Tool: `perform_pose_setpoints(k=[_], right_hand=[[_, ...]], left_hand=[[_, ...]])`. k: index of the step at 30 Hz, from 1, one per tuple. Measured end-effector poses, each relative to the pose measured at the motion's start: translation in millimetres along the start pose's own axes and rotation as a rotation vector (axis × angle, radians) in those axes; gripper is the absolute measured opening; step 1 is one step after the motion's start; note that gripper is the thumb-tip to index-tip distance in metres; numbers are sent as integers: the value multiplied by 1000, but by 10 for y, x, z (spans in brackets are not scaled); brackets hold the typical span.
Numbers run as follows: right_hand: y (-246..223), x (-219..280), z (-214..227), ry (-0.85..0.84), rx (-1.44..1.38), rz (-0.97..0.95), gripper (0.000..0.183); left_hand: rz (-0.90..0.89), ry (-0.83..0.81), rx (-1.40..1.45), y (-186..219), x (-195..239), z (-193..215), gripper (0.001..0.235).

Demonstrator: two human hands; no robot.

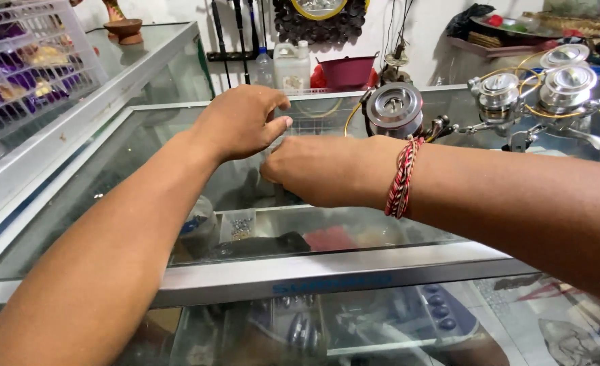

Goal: The person assembles a spinning fishing reel by hand. They attach the handle, insert a small gear into the internal mechanism, and then mount the spool. Finally, they rotate the handle to test the reel's operation.

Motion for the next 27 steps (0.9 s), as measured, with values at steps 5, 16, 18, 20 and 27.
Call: perform_pose_setpoints(k=[5,16,18,20,27], right_hand=[[90,296,391,-33,-207,-96,11],[610,1746,617,799,-418,-353,25],[623,1774,454,927,-255,-328,24],[591,1716,383,942,-289,-380,22],[524,1567,215,985,-503,-413,33]], left_hand=[[-11,-30,137,175,33,43,34],[-114,-430,585,959,23,129,104],[-348,-423,596,1032,-70,82,100],[-370,-442,633,1015,-134,-70,106],[-518,-281,732,1171,-243,-338,98]])
Point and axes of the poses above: each hand's wrist, its own x-axis away from the middle knuckle, its own z-axis out of the back of the hand, y = z × x, the point moved 5 cm from there along -x, towards the middle knuckle, and after that the axes turned 8 degrees about z, right-handed, at the moved point
